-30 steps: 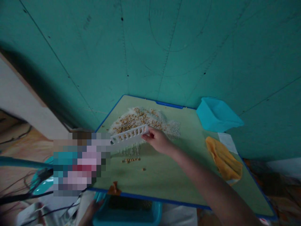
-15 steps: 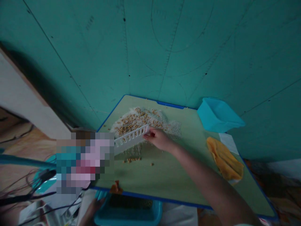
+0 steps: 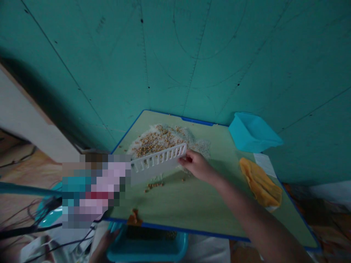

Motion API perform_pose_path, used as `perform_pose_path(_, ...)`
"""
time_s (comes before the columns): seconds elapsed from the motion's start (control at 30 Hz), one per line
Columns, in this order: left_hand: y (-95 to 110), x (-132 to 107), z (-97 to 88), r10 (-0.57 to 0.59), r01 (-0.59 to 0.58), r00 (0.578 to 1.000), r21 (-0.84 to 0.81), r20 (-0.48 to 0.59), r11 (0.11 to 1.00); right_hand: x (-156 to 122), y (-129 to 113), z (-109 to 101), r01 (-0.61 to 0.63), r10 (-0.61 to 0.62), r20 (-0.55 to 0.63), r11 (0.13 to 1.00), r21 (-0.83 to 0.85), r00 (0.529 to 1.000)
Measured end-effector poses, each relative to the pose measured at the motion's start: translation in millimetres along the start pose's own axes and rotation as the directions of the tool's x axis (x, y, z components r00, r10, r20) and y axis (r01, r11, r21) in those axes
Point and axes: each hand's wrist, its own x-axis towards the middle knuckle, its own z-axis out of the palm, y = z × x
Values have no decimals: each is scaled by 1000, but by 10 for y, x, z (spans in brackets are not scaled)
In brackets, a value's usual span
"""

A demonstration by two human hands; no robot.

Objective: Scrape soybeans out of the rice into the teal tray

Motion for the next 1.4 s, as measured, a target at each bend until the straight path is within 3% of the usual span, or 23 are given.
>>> perform_pose_path(0.1, 43, 45, -17, -47, 46, 999, 45, 16, 998, -124, 43, 2, -23, 27, -57, 997, 73, 998)
perform_pose_path(0.23, 43, 14, 0, -68, 67, 998, 63, 14, 996, -312, 71, 56, -61, 65, -100, 997, 51, 993)
perform_pose_path(0.4, 36, -312, 141, 45, -46, 999, -61, -21, 997, -461, 79, 126, -70, 79, -156, 996, 59, 985)
perform_pose_path(0.6, 158, -569, 355, 73, -73, 997, -106, 1, 992, -488, 167, 119, -88, 94, -156, 995, 42, 983)
perform_pose_path(0.77, 118, -448, 292, 48, -37, 994, -116, 100, 993, -496, 180, 139, -92, 101, -133, 993, 69, 986)
perform_pose_path(1.1, 7, -143, 140, -8, 9, 1000, -27, 27, 1000, -587, 206, 143, -132, 139, -89, 988, 78, 986)
perform_pose_path(1.4, 10, -144, 162, -29, 29, 999, 3, 22, 1000, -737, 227, 129, -159, 165, -64, 983, 90, 984)
